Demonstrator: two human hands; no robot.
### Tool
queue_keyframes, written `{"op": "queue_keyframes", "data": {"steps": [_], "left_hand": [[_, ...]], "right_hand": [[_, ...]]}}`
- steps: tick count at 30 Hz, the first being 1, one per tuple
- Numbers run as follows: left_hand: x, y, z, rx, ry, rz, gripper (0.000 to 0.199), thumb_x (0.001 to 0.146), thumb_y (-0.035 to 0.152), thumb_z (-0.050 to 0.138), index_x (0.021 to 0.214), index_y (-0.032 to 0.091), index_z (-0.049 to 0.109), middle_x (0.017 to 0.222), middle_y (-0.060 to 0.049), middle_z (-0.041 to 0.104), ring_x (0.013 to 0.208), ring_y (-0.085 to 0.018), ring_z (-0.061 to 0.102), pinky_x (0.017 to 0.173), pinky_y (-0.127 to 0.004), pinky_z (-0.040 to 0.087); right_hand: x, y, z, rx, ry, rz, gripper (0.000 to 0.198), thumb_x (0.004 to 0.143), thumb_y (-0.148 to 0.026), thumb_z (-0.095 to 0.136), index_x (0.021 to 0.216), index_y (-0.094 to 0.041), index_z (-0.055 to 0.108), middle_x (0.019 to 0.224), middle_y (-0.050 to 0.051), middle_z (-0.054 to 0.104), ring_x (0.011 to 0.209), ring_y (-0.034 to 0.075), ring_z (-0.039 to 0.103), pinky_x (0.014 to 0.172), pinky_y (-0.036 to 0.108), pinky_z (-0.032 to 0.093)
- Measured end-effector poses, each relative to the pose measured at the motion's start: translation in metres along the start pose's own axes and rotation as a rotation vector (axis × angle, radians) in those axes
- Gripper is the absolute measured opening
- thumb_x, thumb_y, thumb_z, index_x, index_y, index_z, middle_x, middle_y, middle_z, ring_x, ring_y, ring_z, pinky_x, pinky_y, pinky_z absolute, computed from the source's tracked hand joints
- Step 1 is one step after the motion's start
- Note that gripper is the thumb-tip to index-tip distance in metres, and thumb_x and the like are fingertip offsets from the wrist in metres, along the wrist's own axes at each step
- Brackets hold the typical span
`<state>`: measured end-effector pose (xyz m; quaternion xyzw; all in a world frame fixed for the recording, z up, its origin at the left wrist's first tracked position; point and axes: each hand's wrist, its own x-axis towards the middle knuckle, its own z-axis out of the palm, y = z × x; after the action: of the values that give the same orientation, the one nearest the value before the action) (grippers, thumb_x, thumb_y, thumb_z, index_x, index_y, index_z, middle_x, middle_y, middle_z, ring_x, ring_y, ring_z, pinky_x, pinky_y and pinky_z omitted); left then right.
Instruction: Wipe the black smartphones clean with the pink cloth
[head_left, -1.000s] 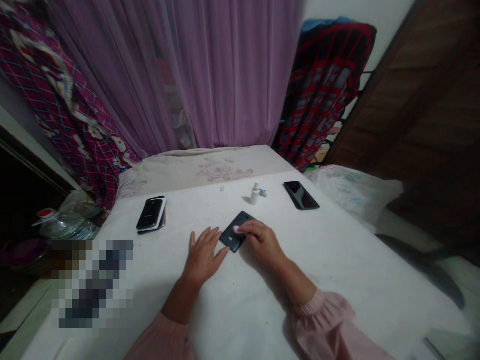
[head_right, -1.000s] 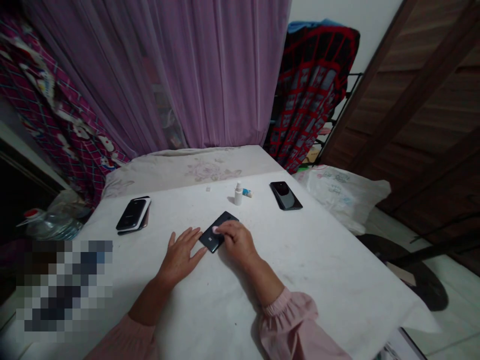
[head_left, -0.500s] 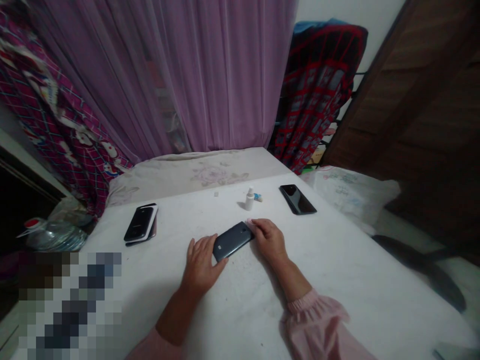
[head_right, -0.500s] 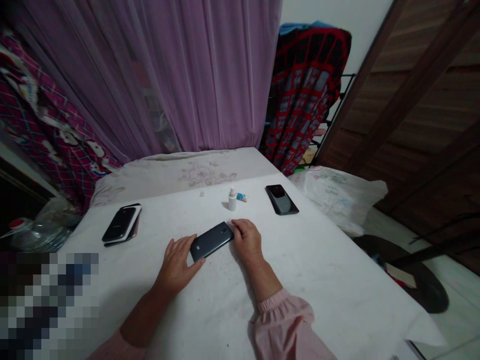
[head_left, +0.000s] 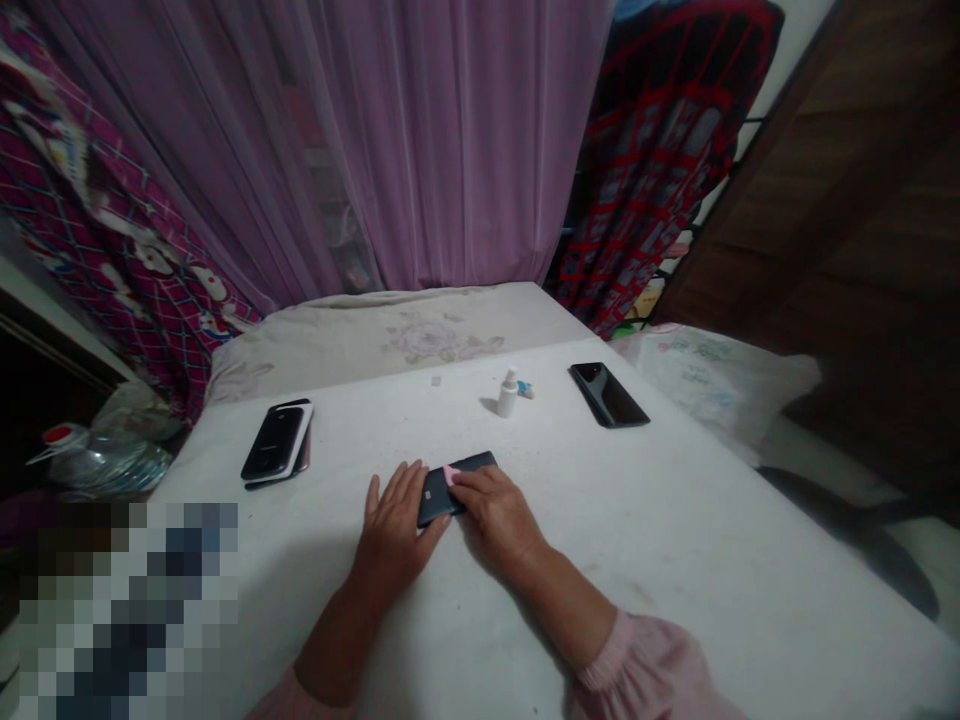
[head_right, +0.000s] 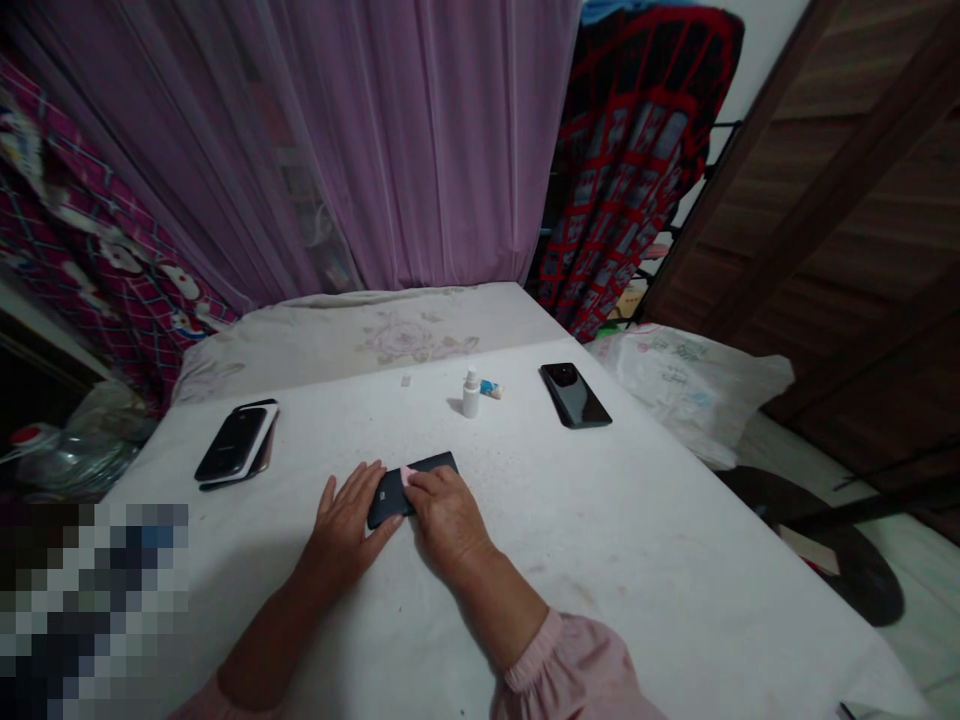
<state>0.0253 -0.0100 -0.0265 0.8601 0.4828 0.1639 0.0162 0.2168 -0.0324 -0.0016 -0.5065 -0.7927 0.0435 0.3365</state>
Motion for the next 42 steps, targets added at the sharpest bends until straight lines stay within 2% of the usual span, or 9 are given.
{"op": "queue_keyframes", "data": {"steps": [2, 6, 9, 13, 19, 25, 31, 37, 42], "left_hand": [[0.0, 0.0, -0.001, -0.004, 0.002, -0.001, 0.058, 0.091, 0.042, 0.048, 0.143, 0.017, 0.04, 0.144, -0.016, 0.048, 0.135, -0.033, 0.042, 0.114, -0.057, 0.021], [0.001, 0.002, -0.001, -0.013, 0.006, -0.01, 0.058, 0.091, 0.042, 0.048, 0.142, 0.016, 0.04, 0.144, -0.016, 0.048, 0.135, -0.034, 0.042, 0.113, -0.058, 0.021], [0.001, 0.002, -0.001, -0.02, -0.001, -0.024, 0.058, 0.091, 0.043, 0.047, 0.141, 0.015, 0.041, 0.144, -0.017, 0.049, 0.135, -0.034, 0.042, 0.113, -0.059, 0.022], [0.001, 0.005, 0.0, -0.024, 0.004, -0.047, 0.058, 0.09, 0.044, 0.048, 0.141, 0.016, 0.042, 0.143, -0.016, 0.049, 0.135, -0.034, 0.042, 0.113, -0.059, 0.023], [0.001, 0.016, -0.006, -0.025, 0.06, -0.1, 0.056, 0.089, 0.04, 0.052, 0.14, 0.018, 0.044, 0.14, -0.016, 0.053, 0.134, -0.032, 0.044, 0.114, -0.057, 0.021], [0.002, 0.018, -0.011, -0.063, -0.016, -0.12, 0.057, 0.088, 0.041, 0.052, 0.139, 0.016, 0.044, 0.143, -0.014, 0.05, 0.137, -0.031, 0.039, 0.115, -0.058, 0.019], [0.002, 0.012, -0.018, -0.108, -0.107, -0.14, 0.068, 0.085, 0.043, 0.057, 0.143, 0.013, 0.037, 0.149, -0.015, 0.042, 0.141, -0.03, 0.033, 0.117, -0.056, 0.017], [-0.002, 0.006, -0.025, -0.103, -0.114, -0.197, 0.06, 0.081, 0.042, 0.063, 0.133, 0.016, 0.048, 0.149, -0.014, 0.042, 0.142, -0.03, 0.03, 0.117, -0.054, 0.017], [-0.002, 0.007, -0.026, -0.146, -0.094, -0.2, 0.058, 0.08, 0.039, 0.065, 0.132, 0.018, 0.049, 0.148, -0.013, 0.044, 0.141, -0.03, 0.032, 0.117, -0.056, 0.017]], "right_hand": [[0.001, 0.005, 0.001, -0.014, 0.016, 0.027, 0.035, 0.079, -0.003, 0.056, 0.103, -0.02, 0.074, 0.109, 0.008, 0.071, 0.093, 0.021, 0.06, 0.084, 0.033, 0.052], [0.004, 0.028, 0.0, -0.091, 0.098, 0.24, 0.039, 0.082, -0.004, 0.05, 0.108, -0.022, 0.073, 0.107, 0.007, 0.073, 0.091, 0.021, 0.062, 0.083, 0.033, 0.051], [0.007, 0.039, -0.001, -0.103, 0.095, 0.347, 0.038, 0.084, -0.006, 0.049, 0.109, -0.023, 0.071, 0.107, 0.005, 0.073, 0.093, 0.02, 0.065, 0.085, 0.031, 0.05], [0.011, 0.035, -0.004, -0.135, 0.057, 0.363, 0.032, 0.087, -0.01, 0.05, 0.105, -0.024, 0.072, 0.105, 0.004, 0.074, 0.092, 0.019, 0.067, 0.083, 0.028, 0.049], [-0.003, 0.019, -0.022, -0.195, -0.016, 0.406, 0.028, 0.09, -0.016, 0.049, 0.091, -0.026, 0.075, 0.091, 0.003, 0.076, 0.079, 0.019, 0.07, 0.07, 0.024, 0.047], [-0.012, 0.022, -0.033, -0.189, -0.045, 0.476, 0.027, 0.088, -0.02, 0.051, 0.087, -0.028, 0.077, 0.087, 0.004, 0.077, 0.078, 0.022, 0.072, 0.065, 0.026, 0.047], [0.016, 0.036, -0.031, -0.211, 0.064, 0.367, 0.026, 0.09, -0.026, 0.05, 0.097, -0.025, 0.075, 0.096, 0.005, 0.076, 0.085, 0.023, 0.07, 0.073, 0.029, 0.049], [0.016, 0.037, -0.011, -0.193, -0.01, 0.209, 0.034, 0.085, -0.009, 0.049, 0.106, -0.022, 0.072, 0.1, 0.004, 0.074, 0.088, 0.021, 0.064, 0.08, 0.03, 0.048], [0.017, 0.016, 0.004, -0.156, -0.027, 0.111, 0.04, 0.084, -0.003, 0.048, 0.112, -0.022, 0.07, 0.102, 0.004, 0.074, 0.086, 0.02, 0.059, 0.08, 0.03, 0.046]]}}
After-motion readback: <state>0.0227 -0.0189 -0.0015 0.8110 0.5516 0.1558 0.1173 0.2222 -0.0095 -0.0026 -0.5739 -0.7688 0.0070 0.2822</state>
